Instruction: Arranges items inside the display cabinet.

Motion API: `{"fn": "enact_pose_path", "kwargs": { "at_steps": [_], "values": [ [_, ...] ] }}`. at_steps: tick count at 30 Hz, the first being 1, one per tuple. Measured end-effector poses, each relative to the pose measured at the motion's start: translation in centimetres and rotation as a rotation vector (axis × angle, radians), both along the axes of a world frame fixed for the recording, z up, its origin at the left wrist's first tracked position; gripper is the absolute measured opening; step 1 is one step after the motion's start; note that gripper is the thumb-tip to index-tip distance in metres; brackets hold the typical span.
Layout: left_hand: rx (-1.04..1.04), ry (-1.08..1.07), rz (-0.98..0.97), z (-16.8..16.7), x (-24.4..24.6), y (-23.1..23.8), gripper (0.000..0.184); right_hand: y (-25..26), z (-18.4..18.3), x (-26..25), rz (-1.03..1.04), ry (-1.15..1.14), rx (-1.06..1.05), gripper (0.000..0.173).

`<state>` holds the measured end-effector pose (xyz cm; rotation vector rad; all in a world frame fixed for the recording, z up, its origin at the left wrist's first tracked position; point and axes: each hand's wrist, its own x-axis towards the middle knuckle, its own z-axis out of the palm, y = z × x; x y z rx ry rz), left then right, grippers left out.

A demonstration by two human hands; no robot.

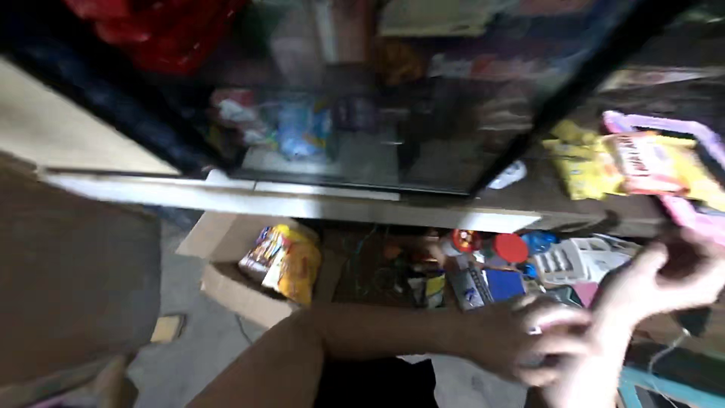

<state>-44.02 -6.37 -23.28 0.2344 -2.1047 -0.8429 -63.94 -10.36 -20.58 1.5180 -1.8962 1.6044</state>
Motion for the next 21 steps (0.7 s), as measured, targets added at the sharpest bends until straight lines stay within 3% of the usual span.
{"fn": "enact_pose_path", "kwargs": {
  "at_steps": [2, 4, 7, 10, 13, 16, 18, 21],
  "values": [
    [0.197, -0.283, -0.062, -4.9, 8.0, 2.1, 0.045, 1.5, -2.5, 5.2, 0.109, 0.146, 0.002, 0.029],
    [0.47, -0.561, 0.032, -9.3, 16.1, 4.0, 0.05, 2.8, -5.3, 10.1, 0.293, 0.21, 0.096, 0.028],
    [0.76, -0.856, 0.311, -11.4, 27.0, 5.8, 0.046, 3.5, -8.6, 17.3, 0.553, 0.174, 0.295, 0.022],
    [0.957, -1.005, 0.555, -12.8, 35.3, 7.8, 0.045, 3.6, -11.1, 24.0, 0.816, 0.072, 0.65, 0.024],
    [1.109, -0.997, 0.652, -11.9, 40.1, 9.7, 0.044, 2.6, -13.8, 30.8, 0.914, -0.036, 1.133, 0.03],
    [1.217, -0.982, 0.682, -12.7, 43.2, 12.3, 0.046, 0.9, -18.4, 37.4, 0.872, -0.039, 1.523, 0.039],
    [1.273, -0.986, 0.685, -14.2, 45.1, 14.3, 0.048, 0.3, -23.4, 40.8, 0.823, -0.037, 1.619, 0.039],
    [1.331, -0.975, 0.675, -15.9, 47.9, 17.3, 0.046, 2.0, -30.7, 44.4, 0.695, -0.153, 1.547, 0.042]
  ]
}}
